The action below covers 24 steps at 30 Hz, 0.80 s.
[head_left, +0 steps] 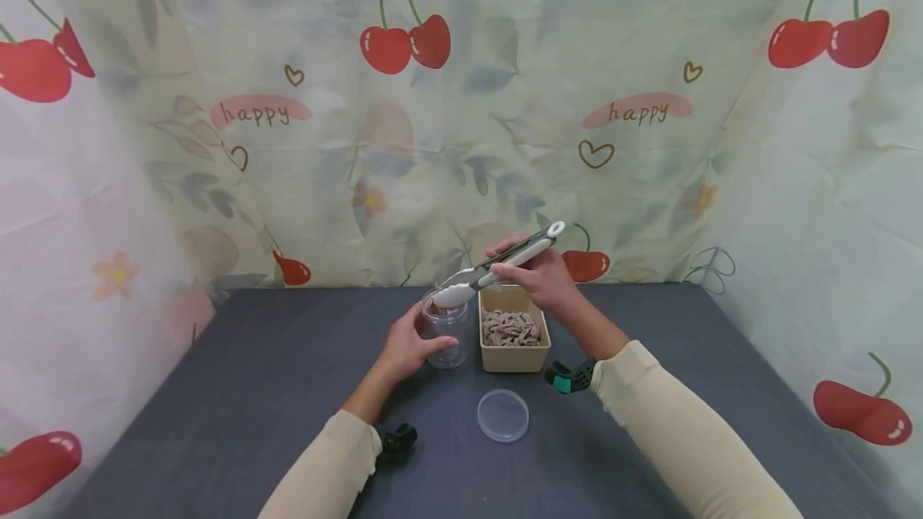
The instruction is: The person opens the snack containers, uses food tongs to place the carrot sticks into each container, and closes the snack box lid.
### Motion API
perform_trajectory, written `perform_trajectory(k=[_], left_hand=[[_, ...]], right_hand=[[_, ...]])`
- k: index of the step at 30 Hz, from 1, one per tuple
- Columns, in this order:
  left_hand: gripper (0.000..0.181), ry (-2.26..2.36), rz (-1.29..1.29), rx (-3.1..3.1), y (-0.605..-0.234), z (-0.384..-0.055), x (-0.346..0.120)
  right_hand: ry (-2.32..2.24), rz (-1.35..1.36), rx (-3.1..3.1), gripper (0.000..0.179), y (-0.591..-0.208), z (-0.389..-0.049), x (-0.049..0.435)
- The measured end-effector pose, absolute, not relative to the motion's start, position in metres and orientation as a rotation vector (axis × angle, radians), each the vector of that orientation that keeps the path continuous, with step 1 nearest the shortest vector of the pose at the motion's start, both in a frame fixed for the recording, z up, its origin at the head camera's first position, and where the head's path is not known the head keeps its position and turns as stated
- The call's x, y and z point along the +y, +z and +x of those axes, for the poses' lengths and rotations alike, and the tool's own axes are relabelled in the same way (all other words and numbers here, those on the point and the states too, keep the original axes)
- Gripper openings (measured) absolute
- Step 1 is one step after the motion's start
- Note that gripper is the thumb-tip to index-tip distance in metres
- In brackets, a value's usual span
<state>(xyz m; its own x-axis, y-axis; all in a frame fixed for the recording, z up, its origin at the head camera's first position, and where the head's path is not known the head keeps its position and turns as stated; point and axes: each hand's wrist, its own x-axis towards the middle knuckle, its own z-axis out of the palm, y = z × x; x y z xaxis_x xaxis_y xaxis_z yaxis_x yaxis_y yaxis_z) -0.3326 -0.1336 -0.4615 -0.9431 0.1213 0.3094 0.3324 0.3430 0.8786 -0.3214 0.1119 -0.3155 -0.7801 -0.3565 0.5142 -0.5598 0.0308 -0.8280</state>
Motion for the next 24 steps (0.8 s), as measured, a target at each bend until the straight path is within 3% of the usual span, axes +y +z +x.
perform_trajectory(k=[16,24], left_hand=[[0.079,-1.624,-0.41,-2.414,-0.462,-0.334,-0.133],[0.079,-1.655,-0.408,-2.417,-0.463,-0.334,-0.133]], right_hand=[[1.847,0.936,-2.161,0.029,-0.317,-0.32,0.111],[1.865,0.942,-2.111,0.027,-0.337,-0.34,0.115]])
